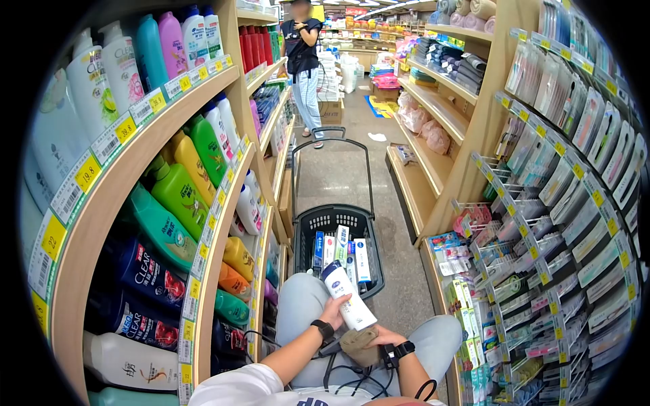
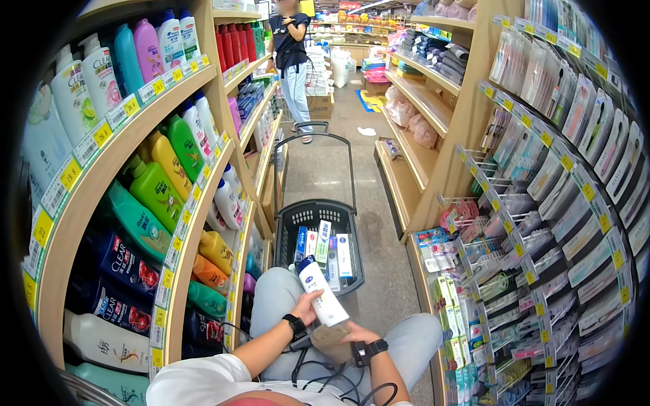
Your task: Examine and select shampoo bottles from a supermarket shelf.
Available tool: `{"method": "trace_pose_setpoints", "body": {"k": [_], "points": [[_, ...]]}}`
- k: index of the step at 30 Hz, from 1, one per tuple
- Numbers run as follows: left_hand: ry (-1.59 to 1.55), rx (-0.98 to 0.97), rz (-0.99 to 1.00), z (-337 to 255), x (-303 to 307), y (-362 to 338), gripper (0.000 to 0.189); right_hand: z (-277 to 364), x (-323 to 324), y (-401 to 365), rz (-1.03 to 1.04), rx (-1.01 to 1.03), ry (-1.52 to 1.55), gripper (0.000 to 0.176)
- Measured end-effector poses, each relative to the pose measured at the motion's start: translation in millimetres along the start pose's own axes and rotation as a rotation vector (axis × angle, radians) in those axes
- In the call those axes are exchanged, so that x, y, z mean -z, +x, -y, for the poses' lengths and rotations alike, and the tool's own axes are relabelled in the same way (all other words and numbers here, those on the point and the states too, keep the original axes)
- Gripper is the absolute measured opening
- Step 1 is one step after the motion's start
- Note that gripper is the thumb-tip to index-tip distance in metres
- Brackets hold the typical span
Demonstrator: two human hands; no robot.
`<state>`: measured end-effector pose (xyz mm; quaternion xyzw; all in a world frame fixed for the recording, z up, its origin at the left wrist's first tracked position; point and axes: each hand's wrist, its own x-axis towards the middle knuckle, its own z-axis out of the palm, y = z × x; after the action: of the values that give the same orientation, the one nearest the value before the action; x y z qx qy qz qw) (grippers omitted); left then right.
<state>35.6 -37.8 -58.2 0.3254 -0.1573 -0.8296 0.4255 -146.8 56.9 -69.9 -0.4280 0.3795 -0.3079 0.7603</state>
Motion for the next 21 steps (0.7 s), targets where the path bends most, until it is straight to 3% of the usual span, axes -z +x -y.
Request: {"method": "trace_pose_setpoints", "body": {"k": [3, 4, 7, 8, 12, 18, 21], "points": [[-0.005, -0.033, -0.001, -3, -6, -6, 0.034, -11, 12, 11, -0.049, 0.193, -0.169, 0.071], [-0.008, -0.062, -0.019, -4, -8, -7, 0.035, -8, 24, 12, 0.02, 0.038, -0.214, 0.059], [-0.029, -0.099, -0.05, -5, -7, -6, 0.035, -4, 34, 2, -0.207, 0.126, 0.08, 0.041], [-0.044, -0.078, -0.047, -7, -5, -5, 0.034, -4, 32, 2, -0.252, 0.266, 0.246, 0.028], [-0.046, -0.03, -0.022, -6, -1, -2, 0.032, -13, 33, 9, -0.527, 0.29, 0.354, 0.014], [-0.073, 0.026, 0.011, -11, -10, -6, 0.035, -3, 32, 7, -0.587, 0.381, 0.625, 0.019], [-0.035, 0.022, -0.023, -9, -15, -10, 0.037, -1, 33, 4, -0.664, 0.357, 0.548, 0.018]]}}
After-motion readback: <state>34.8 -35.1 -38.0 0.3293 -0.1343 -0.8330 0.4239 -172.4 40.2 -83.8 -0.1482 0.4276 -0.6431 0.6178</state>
